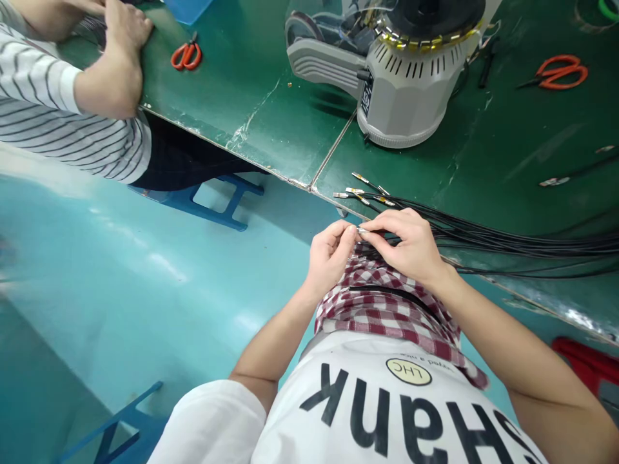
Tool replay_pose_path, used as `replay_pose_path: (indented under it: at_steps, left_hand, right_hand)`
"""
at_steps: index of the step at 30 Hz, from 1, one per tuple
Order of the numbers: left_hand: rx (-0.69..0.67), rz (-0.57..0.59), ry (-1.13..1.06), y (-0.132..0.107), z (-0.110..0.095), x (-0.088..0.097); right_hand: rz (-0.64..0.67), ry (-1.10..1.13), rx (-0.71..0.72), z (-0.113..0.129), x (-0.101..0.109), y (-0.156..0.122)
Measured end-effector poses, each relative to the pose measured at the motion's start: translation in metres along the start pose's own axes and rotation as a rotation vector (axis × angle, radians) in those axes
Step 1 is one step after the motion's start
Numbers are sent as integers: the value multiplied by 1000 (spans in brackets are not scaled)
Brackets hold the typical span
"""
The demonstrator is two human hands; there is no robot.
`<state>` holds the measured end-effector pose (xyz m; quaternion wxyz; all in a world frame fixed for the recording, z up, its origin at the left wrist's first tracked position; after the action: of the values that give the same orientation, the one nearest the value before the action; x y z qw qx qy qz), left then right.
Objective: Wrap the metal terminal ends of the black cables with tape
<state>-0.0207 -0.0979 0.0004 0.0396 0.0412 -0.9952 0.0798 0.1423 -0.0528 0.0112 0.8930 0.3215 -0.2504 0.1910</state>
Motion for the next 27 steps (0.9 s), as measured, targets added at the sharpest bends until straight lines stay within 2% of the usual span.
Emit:
replay_pose_path:
  at_steps: [9,13,16,19,21,24,27]
  left_hand:
    - [30,20,6,1,3,2]
    - [106,81,70,-1,15,4]
    - [153,110,198,-3,27,3]
    - [136,96,289,-4,33,5]
    - [105,64,349,-3,30,7]
    - [31,-27,401,2,15,13]
    - [13,-76,242,10,0,14]
  right_hand:
    - [44,-7,4,-4,-3,-3]
    - [149,-57,8,-9,6,3]
    - [119,-271,-75,-18,15,10]
    - [131,-539,-106,-24,15,15]
    - [172,-592,-94,-22,13,16]
    - [183,-528,-91,-13,13,14]
    - [179,-397,-82,-3,17,10]
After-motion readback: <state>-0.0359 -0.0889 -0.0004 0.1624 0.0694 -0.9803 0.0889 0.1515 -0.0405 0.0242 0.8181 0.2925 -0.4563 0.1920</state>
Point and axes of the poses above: each hand's wrist, its own y-axis towards the middle knuckle, its own x-axis out of the back of the hand, z = x × y, the point moved 2 cm from there along y, towards the middle knuckle, and after that the axes turned 8 degrees about x, right-handed, at the moved point
